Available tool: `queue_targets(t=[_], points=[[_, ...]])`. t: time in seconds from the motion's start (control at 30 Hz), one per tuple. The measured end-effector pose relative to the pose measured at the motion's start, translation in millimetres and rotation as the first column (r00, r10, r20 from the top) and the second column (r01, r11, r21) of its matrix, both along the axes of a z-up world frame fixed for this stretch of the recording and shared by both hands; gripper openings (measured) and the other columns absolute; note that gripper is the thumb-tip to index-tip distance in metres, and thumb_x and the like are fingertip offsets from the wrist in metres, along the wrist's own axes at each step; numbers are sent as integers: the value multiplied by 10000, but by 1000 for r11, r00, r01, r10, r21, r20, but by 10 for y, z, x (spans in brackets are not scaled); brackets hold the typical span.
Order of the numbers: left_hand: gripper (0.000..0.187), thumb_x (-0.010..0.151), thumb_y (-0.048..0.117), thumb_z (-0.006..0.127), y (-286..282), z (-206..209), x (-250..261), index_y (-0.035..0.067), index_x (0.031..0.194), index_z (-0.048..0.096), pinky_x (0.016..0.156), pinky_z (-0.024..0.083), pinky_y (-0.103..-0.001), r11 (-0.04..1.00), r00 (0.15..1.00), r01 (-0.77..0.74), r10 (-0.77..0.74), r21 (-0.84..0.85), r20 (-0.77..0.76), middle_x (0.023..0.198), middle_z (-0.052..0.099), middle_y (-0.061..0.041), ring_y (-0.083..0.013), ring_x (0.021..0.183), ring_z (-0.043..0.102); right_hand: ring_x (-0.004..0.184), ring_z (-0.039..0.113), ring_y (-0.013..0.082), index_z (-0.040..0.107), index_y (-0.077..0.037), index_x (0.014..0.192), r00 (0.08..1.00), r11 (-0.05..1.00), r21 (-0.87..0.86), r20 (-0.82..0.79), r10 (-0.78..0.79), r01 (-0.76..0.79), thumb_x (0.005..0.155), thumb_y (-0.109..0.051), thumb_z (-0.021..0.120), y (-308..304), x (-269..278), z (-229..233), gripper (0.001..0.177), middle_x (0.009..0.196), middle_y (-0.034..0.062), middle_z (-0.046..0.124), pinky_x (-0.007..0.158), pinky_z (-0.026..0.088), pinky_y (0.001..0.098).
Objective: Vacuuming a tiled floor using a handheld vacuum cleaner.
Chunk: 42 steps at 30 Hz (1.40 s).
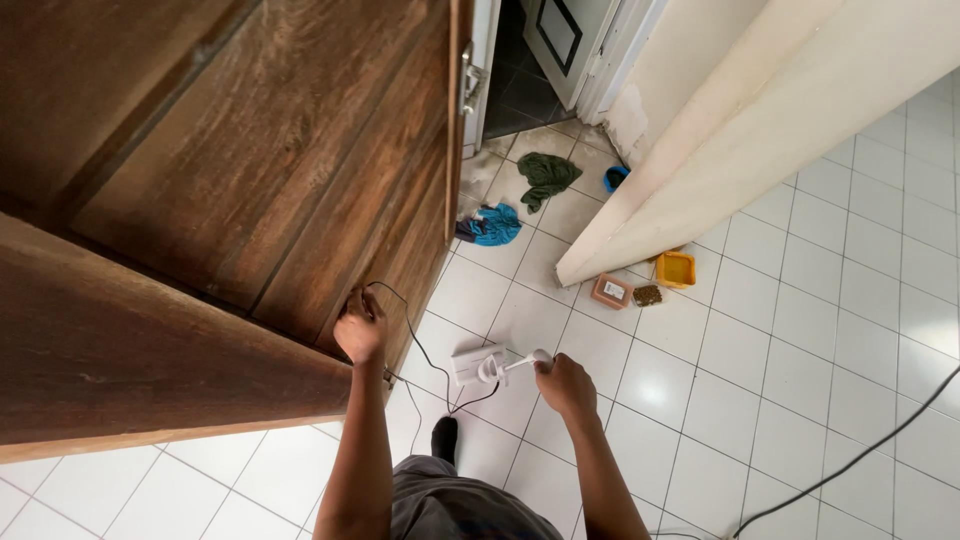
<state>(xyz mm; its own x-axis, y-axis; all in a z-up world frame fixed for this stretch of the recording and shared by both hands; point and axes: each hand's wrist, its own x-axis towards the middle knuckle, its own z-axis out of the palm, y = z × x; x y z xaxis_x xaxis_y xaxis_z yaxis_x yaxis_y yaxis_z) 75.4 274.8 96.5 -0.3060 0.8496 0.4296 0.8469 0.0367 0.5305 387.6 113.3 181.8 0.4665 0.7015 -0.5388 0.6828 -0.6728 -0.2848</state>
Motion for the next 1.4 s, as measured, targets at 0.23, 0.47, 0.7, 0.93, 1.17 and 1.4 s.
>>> queue_targets(t=[0.23, 0.47, 0.7, 0.93, 1.17, 1.4], points=[[213, 1027, 259, 624, 78, 32, -139, 117, 914, 737, 523, 541, -429, 998, 997, 47, -45, -29, 62, 771, 731, -124, -318, 631, 711, 956, 729, 331, 673, -45, 1057, 1000, 1000, -2, 2, 2, -2, 971, -465, 565, 100, 107, -43, 442, 992, 134, 751, 830, 579, 457], [223, 1019, 279, 615, -62, 105, -319, 91, 961, 719, 591, 552, -438, 983, 961, 170, -151, -65, 232, 839, 720, -161, -358, 729, 717, 939, 723, 319, 691, -57, 1029, 997, 999, 19, -60, -47, 48, 952, -487, 601, 38, 163, 21, 447, 963, 132, 760, 830, 557, 447], [311, 1056, 353, 557, -76, -307, -472, 86, 1034, 713, 690, 550, -508, 964, 978, 88, -35, -252, 208, 906, 723, -209, -428, 856, 706, 873, 706, 322, 701, -41, 1039, 996, 979, 203, -88, 18, 0, 927, -467, 649, -181, 407, -267, 443, 921, 148, 748, 794, 546, 445], [358, 1035, 388, 538, 79, -398, -466, 66, 1046, 694, 711, 550, -524, 983, 958, -11, 62, -182, 280, 936, 721, -226, -446, 881, 699, 796, 719, 286, 681, -28, 1037, 981, 985, 167, -183, 70, -39, 941, -460, 629, -242, 684, -345, 446, 870, 131, 746, 740, 554, 421], [375, 1035, 408, 516, -333, -569, -359, 97, 1068, 724, 750, 548, -548, 940, 950, -135, 213, -314, 227, 919, 714, -255, -473, 883, 690, 739, 708, 304, 686, -24, 958, 948, 979, 124, -258, 188, -160, 955, -459, 601, 35, 646, -347, 443, 799, 143, 728, 693, 540, 424], [312, 969, 352, 645, -593, -1285, -301, 80, 1085, 746, 728, 563, -380, 967, 814, 2, 146, -253, 563, 896, 758, -162, -242, 830, 735, 755, 708, 336, 690, -12, 941, 943, 953, 152, -168, 287, -263, 969, -504, 570, 562, 401, -614, 508, 815, 174, 732, 716, 550, 440]])
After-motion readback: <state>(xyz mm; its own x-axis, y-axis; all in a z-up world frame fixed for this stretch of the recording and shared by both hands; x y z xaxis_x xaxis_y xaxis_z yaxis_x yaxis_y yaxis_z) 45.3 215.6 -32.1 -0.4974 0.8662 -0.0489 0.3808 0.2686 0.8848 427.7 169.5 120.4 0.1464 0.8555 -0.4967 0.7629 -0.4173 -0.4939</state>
